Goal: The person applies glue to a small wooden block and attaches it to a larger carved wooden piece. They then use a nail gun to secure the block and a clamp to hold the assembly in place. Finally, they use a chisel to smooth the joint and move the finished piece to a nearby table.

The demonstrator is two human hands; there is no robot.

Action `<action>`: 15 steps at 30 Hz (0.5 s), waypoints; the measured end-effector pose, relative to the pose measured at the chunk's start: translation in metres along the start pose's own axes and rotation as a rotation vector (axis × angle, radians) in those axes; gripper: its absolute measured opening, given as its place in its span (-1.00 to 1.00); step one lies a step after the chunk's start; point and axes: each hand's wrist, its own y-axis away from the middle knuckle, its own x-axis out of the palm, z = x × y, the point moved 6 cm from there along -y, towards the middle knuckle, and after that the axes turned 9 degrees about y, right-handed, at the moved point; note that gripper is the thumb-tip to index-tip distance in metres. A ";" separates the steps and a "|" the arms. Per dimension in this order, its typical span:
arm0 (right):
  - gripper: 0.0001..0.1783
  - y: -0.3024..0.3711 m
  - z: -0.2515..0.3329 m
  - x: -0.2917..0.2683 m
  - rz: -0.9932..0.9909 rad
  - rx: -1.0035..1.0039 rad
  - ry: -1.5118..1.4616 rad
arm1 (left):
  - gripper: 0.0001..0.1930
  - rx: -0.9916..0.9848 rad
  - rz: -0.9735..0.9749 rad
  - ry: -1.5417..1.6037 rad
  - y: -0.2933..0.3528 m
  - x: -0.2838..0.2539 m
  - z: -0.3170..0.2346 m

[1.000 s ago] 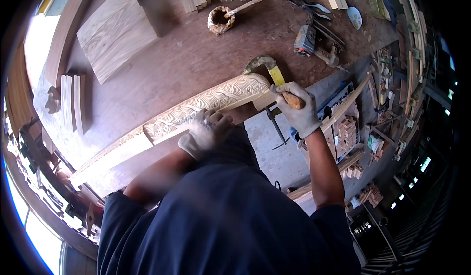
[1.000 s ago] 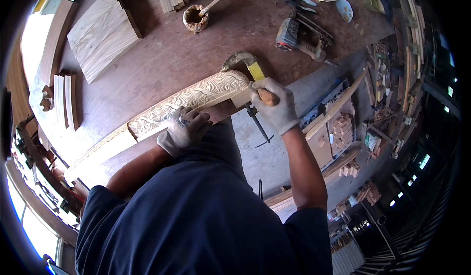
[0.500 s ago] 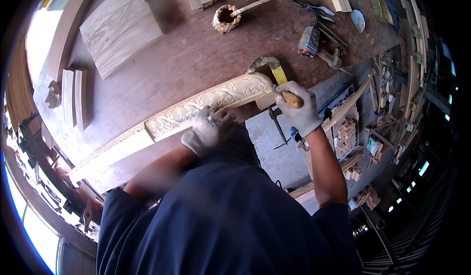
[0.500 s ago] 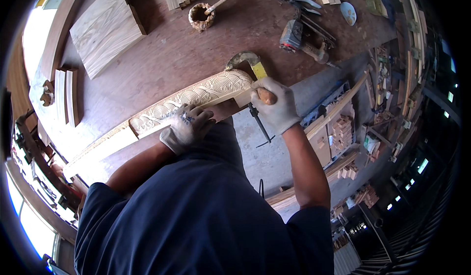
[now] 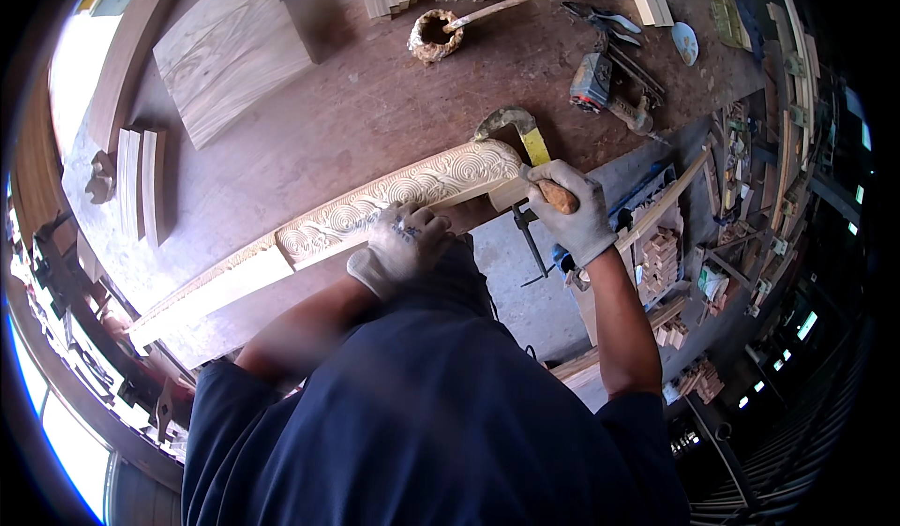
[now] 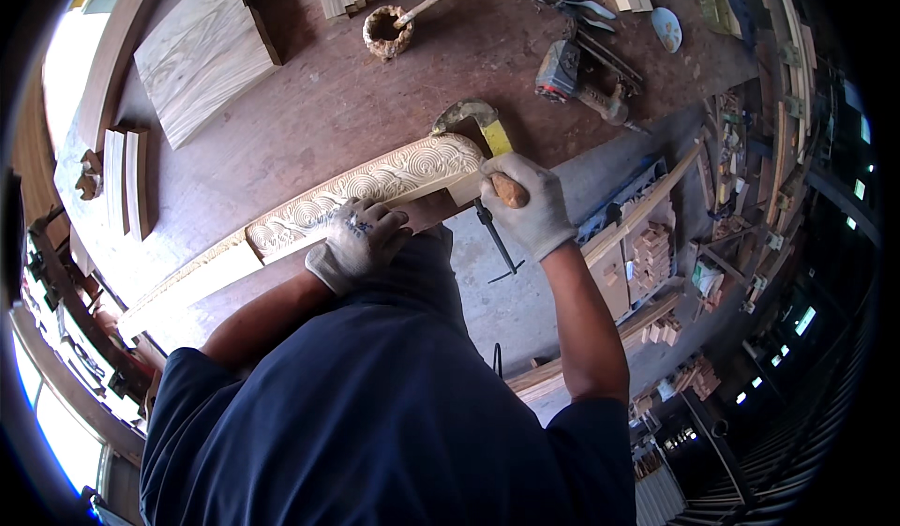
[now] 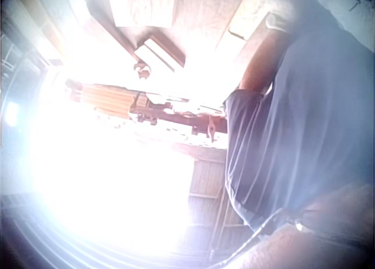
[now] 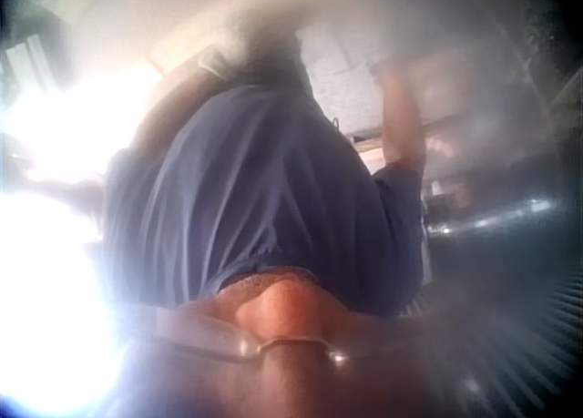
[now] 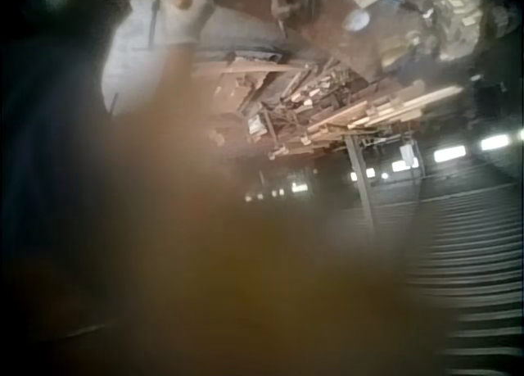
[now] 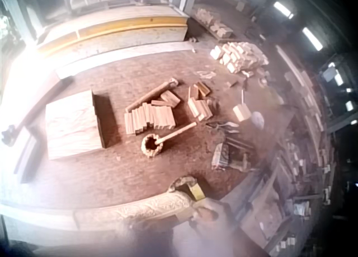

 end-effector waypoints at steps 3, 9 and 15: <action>-0.81 -0.003 0.008 -0.001 0.047 -0.006 0.050 | -0.78 0.016 0.001 0.009 -0.001 -0.002 0.000; -0.78 0.000 0.002 0.002 0.018 0.022 -0.058 | -0.79 0.017 -0.010 0.007 -0.001 -0.002 -0.001; -0.78 0.002 -0.002 0.000 0.016 0.066 -0.095 | -0.79 0.017 -0.008 0.002 0.000 0.000 0.001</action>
